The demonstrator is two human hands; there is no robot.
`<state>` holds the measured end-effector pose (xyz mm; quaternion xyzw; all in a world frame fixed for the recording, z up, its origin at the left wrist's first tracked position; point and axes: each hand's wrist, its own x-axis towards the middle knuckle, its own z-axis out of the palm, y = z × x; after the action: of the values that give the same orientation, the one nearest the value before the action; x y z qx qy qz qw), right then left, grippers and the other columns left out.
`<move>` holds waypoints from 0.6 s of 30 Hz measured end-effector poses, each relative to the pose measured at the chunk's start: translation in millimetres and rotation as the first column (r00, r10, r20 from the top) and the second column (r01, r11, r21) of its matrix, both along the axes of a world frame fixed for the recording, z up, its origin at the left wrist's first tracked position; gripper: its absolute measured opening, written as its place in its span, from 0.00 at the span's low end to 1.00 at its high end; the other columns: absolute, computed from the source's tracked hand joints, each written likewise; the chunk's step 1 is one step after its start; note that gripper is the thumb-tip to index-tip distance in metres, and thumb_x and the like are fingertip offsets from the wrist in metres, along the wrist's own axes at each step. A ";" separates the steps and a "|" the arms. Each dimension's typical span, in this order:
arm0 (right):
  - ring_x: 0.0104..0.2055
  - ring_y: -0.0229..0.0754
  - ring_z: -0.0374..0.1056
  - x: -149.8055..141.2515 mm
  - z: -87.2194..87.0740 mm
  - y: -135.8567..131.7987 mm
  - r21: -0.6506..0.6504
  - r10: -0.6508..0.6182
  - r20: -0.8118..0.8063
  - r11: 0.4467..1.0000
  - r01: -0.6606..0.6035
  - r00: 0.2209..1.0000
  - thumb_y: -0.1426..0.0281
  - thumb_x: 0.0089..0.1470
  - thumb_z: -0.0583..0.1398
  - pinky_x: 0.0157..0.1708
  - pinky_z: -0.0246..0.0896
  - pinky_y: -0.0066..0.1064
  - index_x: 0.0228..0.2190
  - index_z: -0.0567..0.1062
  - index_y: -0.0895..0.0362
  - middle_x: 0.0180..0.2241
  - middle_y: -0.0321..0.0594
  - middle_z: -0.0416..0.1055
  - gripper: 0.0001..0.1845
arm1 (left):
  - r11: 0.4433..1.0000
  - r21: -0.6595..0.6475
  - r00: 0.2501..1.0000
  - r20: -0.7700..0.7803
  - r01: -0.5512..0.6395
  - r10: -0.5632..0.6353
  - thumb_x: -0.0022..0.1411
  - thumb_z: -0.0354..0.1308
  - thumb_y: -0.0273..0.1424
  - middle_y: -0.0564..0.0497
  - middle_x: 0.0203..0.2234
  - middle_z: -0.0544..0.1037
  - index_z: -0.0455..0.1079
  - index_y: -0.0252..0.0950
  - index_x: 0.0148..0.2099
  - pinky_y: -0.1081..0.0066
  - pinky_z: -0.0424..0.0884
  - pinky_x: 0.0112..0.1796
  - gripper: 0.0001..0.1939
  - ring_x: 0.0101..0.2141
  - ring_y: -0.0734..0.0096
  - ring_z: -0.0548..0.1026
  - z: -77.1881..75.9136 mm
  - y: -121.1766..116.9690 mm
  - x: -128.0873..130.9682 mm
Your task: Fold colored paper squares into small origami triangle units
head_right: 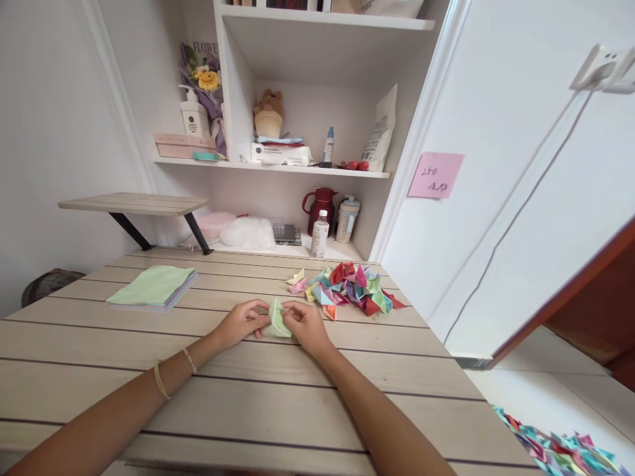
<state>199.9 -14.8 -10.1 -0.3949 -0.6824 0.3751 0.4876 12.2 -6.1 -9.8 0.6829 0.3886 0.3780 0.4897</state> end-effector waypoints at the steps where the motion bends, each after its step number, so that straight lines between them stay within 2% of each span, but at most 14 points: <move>1: 0.18 0.34 0.57 -0.3 -1.9 1.2 0.006 -0.056 -0.027 0.998 0.056 0.998 0.64 0.44 0.57 0.18 0.53 0.25 0.29 0.74 0.58 0.16 0.33 0.63 0.12 | 1.000 -0.024 1.000 0.029 0.002 -0.001 0.48 0.58 0.41 0.53 0.18 0.72 0.65 0.32 0.41 0.75 0.65 0.22 0.21 0.18 0.74 0.70 -1.4 1.7 -0.1; 4: 0.19 0.35 0.58 -1.0 -7.2 3.8 -0.008 -0.172 -0.073 0.985 0.171 0.982 0.65 0.42 0.58 0.19 0.55 0.25 0.28 0.72 0.58 0.17 0.33 0.63 0.11 | 0.996 -0.088 0.998 0.070 0.009 -0.003 0.48 0.59 0.40 0.53 0.18 0.72 0.63 0.32 0.43 0.76 0.65 0.21 0.22 0.18 0.75 0.71 -3.9 5.4 0.6; 8: 0.19 0.35 0.58 -2.3 -9.8 4.6 0.001 -0.246 -0.068 0.969 0.247 0.967 0.66 0.41 0.58 0.19 0.56 0.26 0.28 0.70 0.58 0.16 0.32 0.62 0.09 | 0.989 -0.137 0.992 0.117 0.054 -0.038 0.46 0.62 0.37 0.54 0.21 0.72 0.60 0.33 0.45 0.74 0.69 0.24 0.25 0.20 0.75 0.72 -2.4 3.6 2.8; 13: 0.18 0.34 0.58 -3.6 -7.6 3.2 -0.017 -0.212 -0.054 0.977 0.211 0.976 0.68 0.41 0.58 0.18 0.55 0.25 0.28 0.68 0.58 0.15 0.31 0.62 0.09 | 0.994 -0.102 0.989 0.147 0.046 -0.030 0.46 0.62 0.35 0.55 0.24 0.70 0.59 0.35 0.45 0.75 0.68 0.23 0.25 0.20 0.77 0.71 0.5 0.1 4.4; 18: 0.16 0.35 0.60 -8.2 -6.3 -0.6 -0.086 -0.167 -0.053 0.983 0.162 0.985 0.66 0.42 0.58 0.15 0.55 0.24 0.30 0.69 0.58 0.15 0.31 0.64 0.11 | 0.999 0.014 0.995 0.099 -0.028 0.027 0.46 0.61 0.36 0.59 0.20 0.64 0.58 0.35 0.38 0.79 0.63 0.19 0.19 0.17 0.82 0.66 -1.9 -1.0 7.5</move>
<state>191.7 -15.4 -16.4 -0.4581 -0.6165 0.3727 0.5207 19.7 -7.1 -11.8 0.6617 0.3703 0.4212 0.4977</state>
